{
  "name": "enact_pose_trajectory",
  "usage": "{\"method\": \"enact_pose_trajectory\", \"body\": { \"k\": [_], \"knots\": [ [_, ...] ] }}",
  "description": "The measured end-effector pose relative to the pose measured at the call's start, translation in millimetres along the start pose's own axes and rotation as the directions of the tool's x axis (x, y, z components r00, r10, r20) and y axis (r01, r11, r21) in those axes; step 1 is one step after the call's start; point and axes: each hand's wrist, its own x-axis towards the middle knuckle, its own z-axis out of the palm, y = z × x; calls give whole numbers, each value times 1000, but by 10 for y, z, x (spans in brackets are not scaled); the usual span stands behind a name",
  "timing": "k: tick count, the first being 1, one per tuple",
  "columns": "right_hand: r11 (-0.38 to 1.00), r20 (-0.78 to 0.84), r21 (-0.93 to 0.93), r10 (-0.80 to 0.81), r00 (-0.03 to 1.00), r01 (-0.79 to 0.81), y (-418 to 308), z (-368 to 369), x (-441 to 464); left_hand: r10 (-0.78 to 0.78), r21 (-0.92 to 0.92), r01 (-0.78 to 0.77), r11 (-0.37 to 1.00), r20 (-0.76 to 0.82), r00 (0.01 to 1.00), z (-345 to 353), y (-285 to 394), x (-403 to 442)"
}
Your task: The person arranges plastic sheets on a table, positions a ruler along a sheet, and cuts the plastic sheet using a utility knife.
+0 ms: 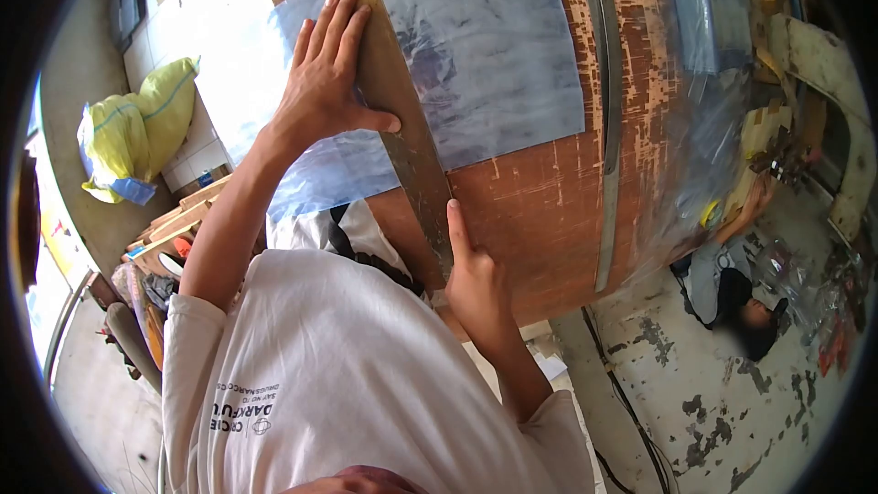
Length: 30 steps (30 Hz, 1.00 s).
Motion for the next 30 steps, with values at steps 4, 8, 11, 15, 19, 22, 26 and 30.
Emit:
{"method": "enact_pose_trajectory", "body": {
  "k": [4, 8, 11, 15, 19, 22, 26, 30],
  "knots": [
    [990, 25, 141, 3, 1000, -6, -21, -242, 10, -14, -14, 14, 1000, 12, 1000, -23, 19, 5],
    [990, 42, 130, -51, 998, 45, -327, -800, 191, -2, -37, 2, 999, 2, 1000, -28, 1, -17],
    [975, -127, 96, -188, 974, 201, -583, -891, 675, -2, -36, 2, 999, 7, 1000, -26, -8, -25],
    [968, -213, -20, -247, 945, 248, -911, -890, 1515, -24, -25, 25, 999, 33, 999, -77, 22, -20],
    [980, -167, -108, -185, 968, 168, -1089, -915, 1968, -32, -15, 32, 999, 52, 998, -70, 13, -17],
    [975, -155, -151, -187, 970, 164, -1094, -885, 2067, -31, -47, 33, 998, 44, 999, -70, 7, -24],
    [976, -151, -145, -185, 971, 164, -1106, -887, 2086, -23, -79, 26, 997, 38, 999, -59, 2, -28],
    [980, -183, -118, -182, 966, 162, -1125, -844, 2092, -20, -81, 23, 996, 43, 999, -56, -7, -26]
  ]
}}
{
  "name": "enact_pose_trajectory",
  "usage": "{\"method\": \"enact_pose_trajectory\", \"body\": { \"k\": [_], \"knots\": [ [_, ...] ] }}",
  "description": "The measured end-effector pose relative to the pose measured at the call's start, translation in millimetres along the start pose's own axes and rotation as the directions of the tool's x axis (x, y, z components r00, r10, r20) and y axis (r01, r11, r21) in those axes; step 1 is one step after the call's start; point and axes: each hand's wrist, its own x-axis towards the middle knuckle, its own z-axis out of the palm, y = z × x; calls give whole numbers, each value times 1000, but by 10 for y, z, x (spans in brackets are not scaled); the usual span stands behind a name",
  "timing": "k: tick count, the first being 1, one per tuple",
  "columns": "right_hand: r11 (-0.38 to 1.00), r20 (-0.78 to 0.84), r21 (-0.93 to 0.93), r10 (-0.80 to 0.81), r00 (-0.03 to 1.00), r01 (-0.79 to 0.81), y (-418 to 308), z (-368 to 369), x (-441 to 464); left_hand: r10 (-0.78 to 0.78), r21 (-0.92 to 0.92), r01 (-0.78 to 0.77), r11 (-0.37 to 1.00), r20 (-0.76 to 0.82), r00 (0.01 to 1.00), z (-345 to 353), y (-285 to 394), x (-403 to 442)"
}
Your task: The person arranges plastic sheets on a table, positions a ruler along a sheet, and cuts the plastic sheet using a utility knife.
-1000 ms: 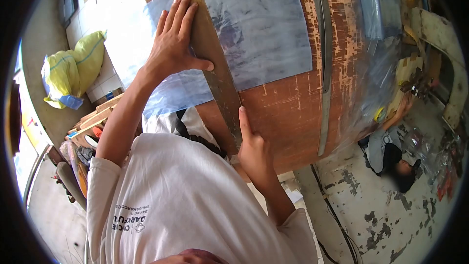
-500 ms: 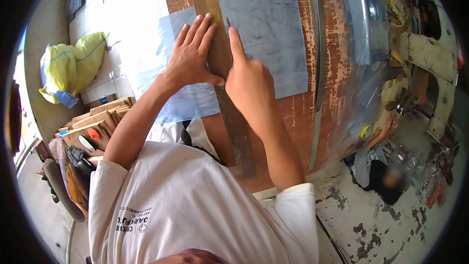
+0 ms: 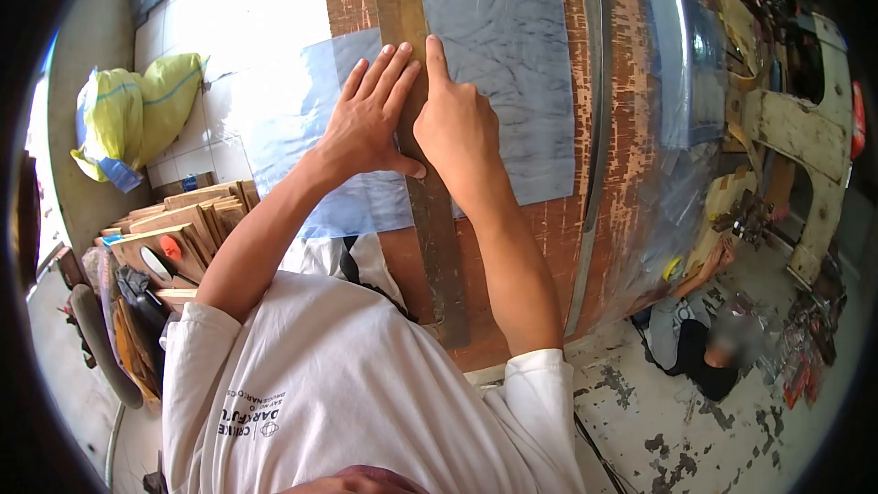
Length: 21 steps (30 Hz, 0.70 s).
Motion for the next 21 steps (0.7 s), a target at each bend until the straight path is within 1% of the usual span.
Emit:
{"method": "enact_pose_trajectory", "body": {
  "k": [6, 8, 9, 11, 12, 15, 18, 20, 21],
  "knots": [
    [1000, -14, -3, 6, 1000, -6, -23, 34, 14, 8, 7, -8, 1000, -3, 1000, 21, -10, 9],
    [1000, -29, 1, -6, 1000, 6, 5, 71, 33, -5, 77, 4, 997, 12, 1000, 12, 4, 15],
    [1000, -25, 7, 1, 1000, -1, 12, 72, 47, -4, 77, 2, 997, 22, 1000, 18, 0, 19],
    [999, 6, -36, -30, 1000, 30, 23, 54, 45, 10, 68, -8, 998, -22, 1000, 51, -13, 7],
    [999, 10, -26, -18, 1000, 18, 15, 55, 38, 19, 72, -17, 997, -34, 999, 64, -22, 5],
    [999, -25, -27, -24, 999, 23, 11, 68, -38, 24, 88, -22, 996, -25, 999, 64, -15, 12],
    [998, -8, -44, -34, 999, 33, 72, 49, -226, 22, 102, -20, 995, -18, 1000, 40, -11, 30],
    [998, 68, -65, -15, 998, 19, 120, 33, -474, 17, 87, -16, 996, -14, 1000, 72, 4, 17],
    [998, 77, -64, -6, 997, 11, 144, 43, -594, 17, 83, -16, 996, -19, 1000, 73, 6, 11]
  ]
}}
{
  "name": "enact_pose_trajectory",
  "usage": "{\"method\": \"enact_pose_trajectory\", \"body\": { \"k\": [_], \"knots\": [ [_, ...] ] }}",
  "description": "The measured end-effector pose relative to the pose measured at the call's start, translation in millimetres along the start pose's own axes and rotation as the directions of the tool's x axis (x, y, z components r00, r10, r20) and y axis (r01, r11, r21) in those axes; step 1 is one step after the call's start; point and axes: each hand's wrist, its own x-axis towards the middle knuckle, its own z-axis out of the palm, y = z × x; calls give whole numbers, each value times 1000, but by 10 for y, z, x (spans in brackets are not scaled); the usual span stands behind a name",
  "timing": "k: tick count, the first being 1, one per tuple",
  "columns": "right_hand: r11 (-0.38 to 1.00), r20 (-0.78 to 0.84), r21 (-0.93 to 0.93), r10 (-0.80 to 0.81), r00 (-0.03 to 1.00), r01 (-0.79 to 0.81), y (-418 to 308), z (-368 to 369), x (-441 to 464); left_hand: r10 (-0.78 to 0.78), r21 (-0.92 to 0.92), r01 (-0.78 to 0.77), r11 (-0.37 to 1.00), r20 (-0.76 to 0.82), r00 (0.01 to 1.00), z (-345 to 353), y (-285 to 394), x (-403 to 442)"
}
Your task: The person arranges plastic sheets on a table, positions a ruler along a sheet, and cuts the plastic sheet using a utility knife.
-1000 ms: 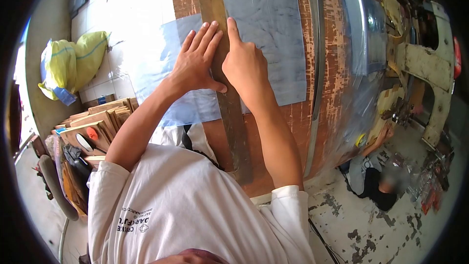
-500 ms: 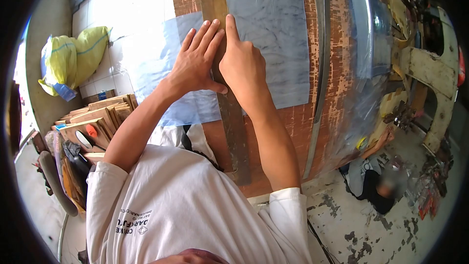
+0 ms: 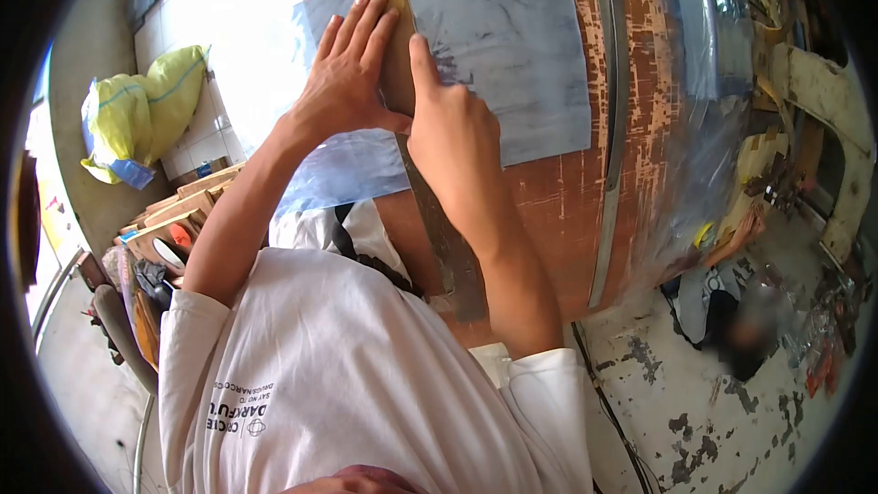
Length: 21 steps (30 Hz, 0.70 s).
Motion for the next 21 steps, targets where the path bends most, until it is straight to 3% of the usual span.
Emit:
{"method": "enact_pose_trajectory", "body": {
  "k": [3, 10, 15, 21],
  "knots": [
    [994, 81, 70, 80, 993, -86, 102, 123, -347, 3, -4, -3, 1000, -12, 1000, 24, -14, -9],
    [990, 123, 97, 86, 989, -98, 271, 332, -991, 25, 16, -24, 1000, -49, 998, 43, -25, 11],
    [951, 157, 260, 132, 979, -169, 428, 483, -1465, 27, 21, -26, 999, -46, 999, 38, -14, 18],
    [970, 163, 153, 164, 973, -190, 401, 493, -1672, 8, 17, -7, 1000, -50, 999, -1, 4, 25]
  ]
}}
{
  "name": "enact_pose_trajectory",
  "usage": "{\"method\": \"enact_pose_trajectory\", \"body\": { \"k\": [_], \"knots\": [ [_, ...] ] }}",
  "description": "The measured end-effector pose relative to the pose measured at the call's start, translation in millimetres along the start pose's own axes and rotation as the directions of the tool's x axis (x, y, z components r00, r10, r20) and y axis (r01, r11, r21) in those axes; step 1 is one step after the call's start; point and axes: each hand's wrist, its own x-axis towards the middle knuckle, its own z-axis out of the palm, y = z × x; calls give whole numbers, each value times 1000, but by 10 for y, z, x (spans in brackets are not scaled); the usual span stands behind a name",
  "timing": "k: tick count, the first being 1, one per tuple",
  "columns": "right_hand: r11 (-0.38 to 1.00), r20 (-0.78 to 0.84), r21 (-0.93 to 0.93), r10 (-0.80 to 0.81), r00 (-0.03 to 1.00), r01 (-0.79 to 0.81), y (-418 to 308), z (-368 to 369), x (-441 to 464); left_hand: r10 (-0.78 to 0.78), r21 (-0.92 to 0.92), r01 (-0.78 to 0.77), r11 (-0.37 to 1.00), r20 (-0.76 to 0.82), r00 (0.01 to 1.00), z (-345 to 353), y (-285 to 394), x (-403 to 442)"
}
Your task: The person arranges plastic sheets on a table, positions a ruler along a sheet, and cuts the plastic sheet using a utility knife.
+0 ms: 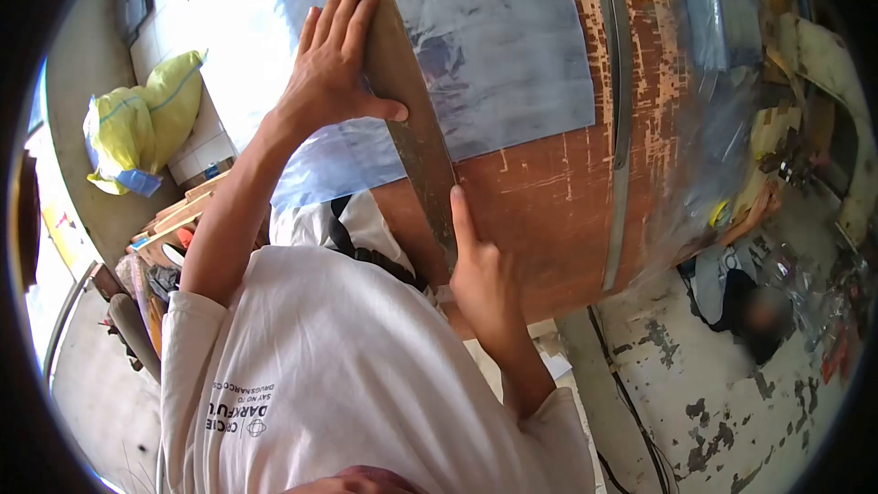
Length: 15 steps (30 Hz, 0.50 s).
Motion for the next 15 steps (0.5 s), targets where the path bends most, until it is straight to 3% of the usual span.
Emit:
{"method": "enact_pose_trajectory", "body": {
  "k": [4, 6, 7, 9, 10, 11, 13, 15],
  "knots": [
    [999, 0, -34, -28, 1000, 28, 59, -60, -30, -20, -44, 22, 999, 42, 999, -15, -21, -13],
    [998, 114, 67, 12, 993, -20, 73, -214, -24, -19, -59, 22, 998, 60, 998, -47, 2, -8],
    [994, 242, 30, 94, 966, -104, -28, -497, -14, -24, -54, 27, 998, 50, 998, -64, 10, -9],
    [990, 102, 139, 13, 995, -27, -90, -800, 28, -29, -36, 31, 999, 71, 997, -68, 16, -8],
    [973, -86, 202, -93, 992, 109, -191, -889, 141, -24, -29, 26, 999, 69, 997, -58, 5, -13],
    [975, -88, 196, -92, 992, 108, -263, -928, 299, -22, -34, 25, 999, 65, 998, -52, 7, -25],
    [968, -246, 90, -206, 947, 234, -424, -983, 697, -21, -23, 23, 999, 69, 997, -58, 0, -16],
    [980, -191, 27, -189, 963, 198, -670, -1023, 1104, -27, -50, 31, 998, 80, 996, -91, 11, -9]
  ]
}}
